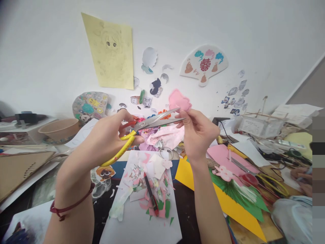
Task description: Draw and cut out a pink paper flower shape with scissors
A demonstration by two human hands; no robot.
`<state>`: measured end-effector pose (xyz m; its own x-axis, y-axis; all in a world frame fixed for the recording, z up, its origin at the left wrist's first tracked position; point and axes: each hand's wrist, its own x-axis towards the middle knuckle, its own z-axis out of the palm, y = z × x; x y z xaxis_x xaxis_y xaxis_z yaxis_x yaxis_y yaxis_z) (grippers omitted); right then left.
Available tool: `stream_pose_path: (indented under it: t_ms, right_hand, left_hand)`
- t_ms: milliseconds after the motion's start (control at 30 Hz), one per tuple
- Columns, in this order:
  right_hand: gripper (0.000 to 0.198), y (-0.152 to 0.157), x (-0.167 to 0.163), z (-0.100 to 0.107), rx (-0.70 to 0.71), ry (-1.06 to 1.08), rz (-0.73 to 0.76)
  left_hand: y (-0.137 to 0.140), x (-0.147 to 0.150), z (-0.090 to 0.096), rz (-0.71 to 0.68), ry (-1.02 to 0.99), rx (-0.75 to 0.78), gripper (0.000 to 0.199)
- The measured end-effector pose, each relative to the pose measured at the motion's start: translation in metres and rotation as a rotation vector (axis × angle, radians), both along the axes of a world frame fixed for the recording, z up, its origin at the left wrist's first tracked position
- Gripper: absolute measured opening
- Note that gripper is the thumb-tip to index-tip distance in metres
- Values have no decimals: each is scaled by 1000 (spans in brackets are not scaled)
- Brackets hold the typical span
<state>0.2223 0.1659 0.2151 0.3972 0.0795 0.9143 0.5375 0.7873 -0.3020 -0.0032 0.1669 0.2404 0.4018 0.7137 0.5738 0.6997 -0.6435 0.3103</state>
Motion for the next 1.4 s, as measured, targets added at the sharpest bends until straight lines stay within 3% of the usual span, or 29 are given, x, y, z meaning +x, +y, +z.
stream_pose_path:
  t_ms: [133, 400, 600, 700, 933, 1167, 1400]
  right_hand:
    - [4, 3, 3, -2, 43, -11, -50]
    - [7, 1, 14, -6, 102, -305, -587]
    - [7, -2, 14, -2, 174, -422, -734]
    - [9, -2, 14, -4, 123, -404, -670]
    - [13, -1, 7, -7, -66, -122, -221]
    - [10, -2, 0, -3, -70, -43, -154]
    - [12, -5, -8, 3, -54, 65, 77]
  left_hand:
    - [-3, -1, 1, 3, -4, 5, 52]
    - [-12, 0, 3, 79, 36, 18, 54]
    - [-17, -2, 5, 134, 80, 39, 54]
    - [-14, -2, 4, 138, 87, 45, 53]
    - [-3, -4, 1, 40, 23, 9, 47]
    - [-5, -2, 1, 80, 32, -10, 48]
    - [-1, 2, 0, 70, 9, -34, 50]
